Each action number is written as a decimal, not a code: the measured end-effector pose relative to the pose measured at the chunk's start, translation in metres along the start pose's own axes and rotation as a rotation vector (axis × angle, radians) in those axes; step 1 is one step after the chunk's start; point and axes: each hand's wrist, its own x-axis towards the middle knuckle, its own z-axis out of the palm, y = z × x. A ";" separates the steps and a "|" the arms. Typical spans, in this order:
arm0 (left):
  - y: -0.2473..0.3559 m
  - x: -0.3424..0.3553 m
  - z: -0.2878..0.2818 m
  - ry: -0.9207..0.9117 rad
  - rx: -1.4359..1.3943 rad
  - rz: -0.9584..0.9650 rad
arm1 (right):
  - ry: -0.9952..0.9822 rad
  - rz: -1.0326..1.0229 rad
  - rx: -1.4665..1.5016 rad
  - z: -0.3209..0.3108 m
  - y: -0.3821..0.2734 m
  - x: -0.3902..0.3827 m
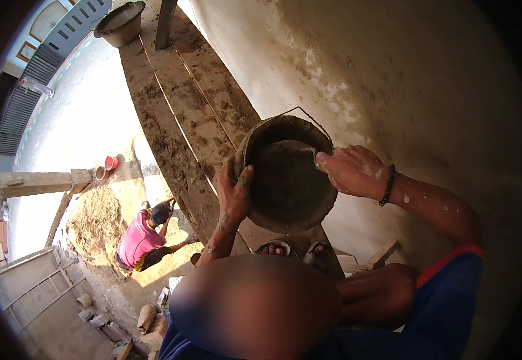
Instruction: The person levels and smooths wet plaster on a wall using a long wooden straightedge, periodically reloading the tool with fresh plaster from a bucket using a trowel.
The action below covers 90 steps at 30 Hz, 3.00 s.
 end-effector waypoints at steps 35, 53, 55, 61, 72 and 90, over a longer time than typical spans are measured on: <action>-0.018 -0.033 -0.002 0.223 0.062 0.059 | -0.559 0.196 0.947 0.080 -0.004 0.033; -0.016 -0.034 0.012 0.208 0.082 0.005 | -0.065 -0.282 -0.268 0.095 0.006 0.018; -0.014 -0.032 0.016 0.217 0.069 0.033 | -0.110 -0.316 -0.273 0.093 0.008 0.008; -0.037 -0.025 0.010 0.263 0.059 0.156 | 0.043 -0.290 -0.315 -0.011 -0.025 -0.019; -0.023 -0.033 0.002 0.236 0.238 0.049 | -0.180 0.017 -0.672 0.043 -0.022 0.066; -0.013 -0.035 -0.002 0.137 0.068 -0.018 | -0.514 0.370 1.107 0.058 -0.018 0.020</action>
